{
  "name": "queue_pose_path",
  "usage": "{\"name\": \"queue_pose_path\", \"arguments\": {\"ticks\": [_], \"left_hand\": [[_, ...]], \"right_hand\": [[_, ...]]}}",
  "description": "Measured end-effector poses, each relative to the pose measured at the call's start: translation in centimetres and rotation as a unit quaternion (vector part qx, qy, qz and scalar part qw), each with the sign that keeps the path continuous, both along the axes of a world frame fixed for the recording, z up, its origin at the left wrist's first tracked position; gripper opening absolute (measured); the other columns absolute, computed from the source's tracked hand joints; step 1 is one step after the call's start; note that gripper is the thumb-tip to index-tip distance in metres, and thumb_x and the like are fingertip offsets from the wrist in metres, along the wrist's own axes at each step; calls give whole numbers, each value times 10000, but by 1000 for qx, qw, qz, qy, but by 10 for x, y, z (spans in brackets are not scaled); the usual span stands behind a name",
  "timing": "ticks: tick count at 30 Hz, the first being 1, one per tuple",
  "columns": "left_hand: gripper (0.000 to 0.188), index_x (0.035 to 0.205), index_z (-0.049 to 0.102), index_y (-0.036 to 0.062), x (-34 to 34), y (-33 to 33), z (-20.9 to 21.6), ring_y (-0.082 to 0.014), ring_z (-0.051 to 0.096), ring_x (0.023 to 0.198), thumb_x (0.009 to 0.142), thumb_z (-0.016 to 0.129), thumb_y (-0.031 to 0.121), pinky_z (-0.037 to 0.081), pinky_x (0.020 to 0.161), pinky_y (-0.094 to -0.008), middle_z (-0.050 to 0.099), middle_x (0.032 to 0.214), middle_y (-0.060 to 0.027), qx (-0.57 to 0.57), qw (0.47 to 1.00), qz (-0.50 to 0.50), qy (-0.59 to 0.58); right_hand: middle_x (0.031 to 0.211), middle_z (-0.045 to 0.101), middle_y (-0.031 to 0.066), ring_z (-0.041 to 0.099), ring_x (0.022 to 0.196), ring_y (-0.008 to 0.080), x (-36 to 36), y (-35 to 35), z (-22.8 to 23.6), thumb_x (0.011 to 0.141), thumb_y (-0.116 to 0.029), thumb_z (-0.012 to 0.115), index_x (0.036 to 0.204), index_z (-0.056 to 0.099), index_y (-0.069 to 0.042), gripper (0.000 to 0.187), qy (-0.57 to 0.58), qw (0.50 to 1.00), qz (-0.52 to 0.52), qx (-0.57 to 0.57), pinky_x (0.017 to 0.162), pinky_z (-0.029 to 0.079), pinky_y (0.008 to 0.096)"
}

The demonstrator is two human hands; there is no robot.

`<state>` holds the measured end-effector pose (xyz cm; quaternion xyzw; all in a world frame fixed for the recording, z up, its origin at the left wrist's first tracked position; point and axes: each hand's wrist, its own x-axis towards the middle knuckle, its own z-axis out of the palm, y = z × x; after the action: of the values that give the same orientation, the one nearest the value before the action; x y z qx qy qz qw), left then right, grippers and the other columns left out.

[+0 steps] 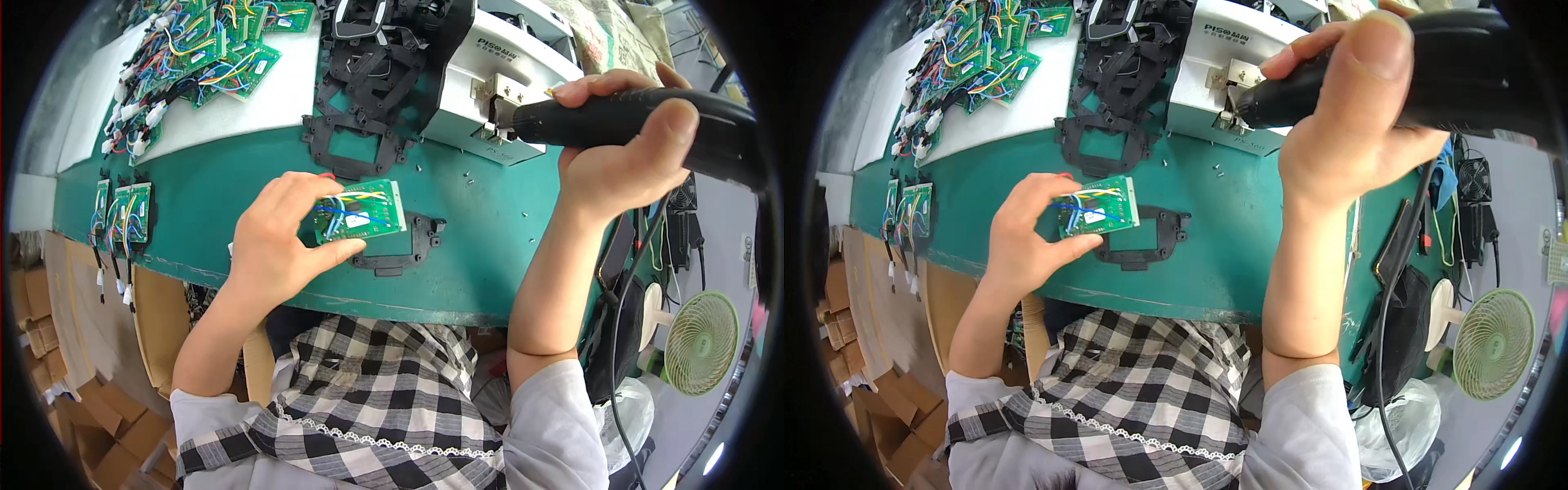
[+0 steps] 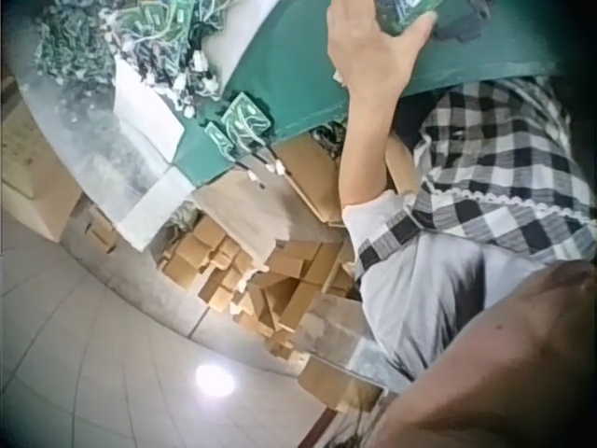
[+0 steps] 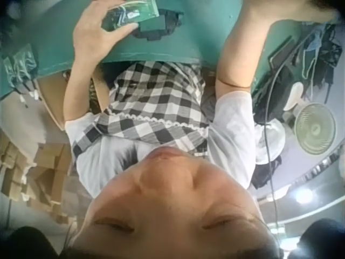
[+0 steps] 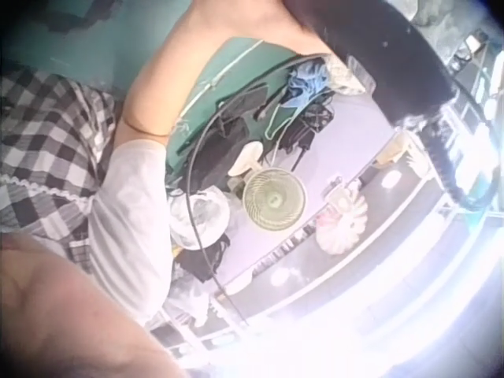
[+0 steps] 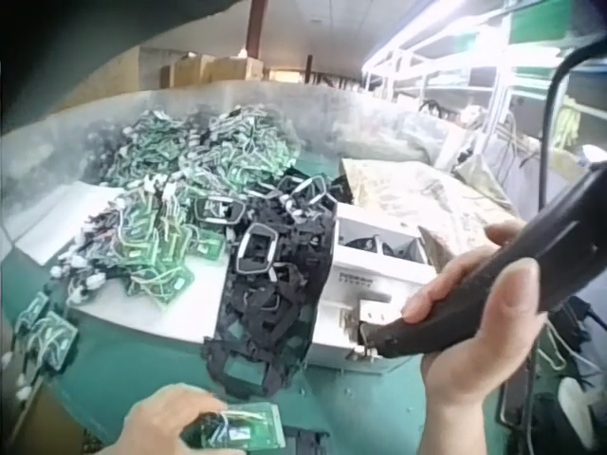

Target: The person fastens circuit boards onto plastic frames using an electric screwdriver and places assembled components into a cardboard box.

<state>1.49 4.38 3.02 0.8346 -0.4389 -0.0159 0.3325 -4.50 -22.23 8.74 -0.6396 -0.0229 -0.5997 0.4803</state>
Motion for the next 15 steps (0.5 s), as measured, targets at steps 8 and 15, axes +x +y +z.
{"name": "queue_pose_path", "arguments": {"ticks": [8,15], "left_hand": [[512,985,643,61,-22,-8,-23,-290,598,956,561,849,260,486,820,-394,631,1018,-95,9,996,-56,-76],[487,977,644,61,-23,-11,-27,-286,605,959,575,836,257,488,817,-392,634,1023,-81,19,994,-67,-87]], "right_hand": [[657,531,135,534,485,233,-26,34,-22,889,-549,451,1179,384,12,635,111,979,113,126,465,470,353],[659,536,137,540,466,227,-27,57,-31,841,-579,527,1180,379,33,715,139,973,126,133,440,466,328]]}}
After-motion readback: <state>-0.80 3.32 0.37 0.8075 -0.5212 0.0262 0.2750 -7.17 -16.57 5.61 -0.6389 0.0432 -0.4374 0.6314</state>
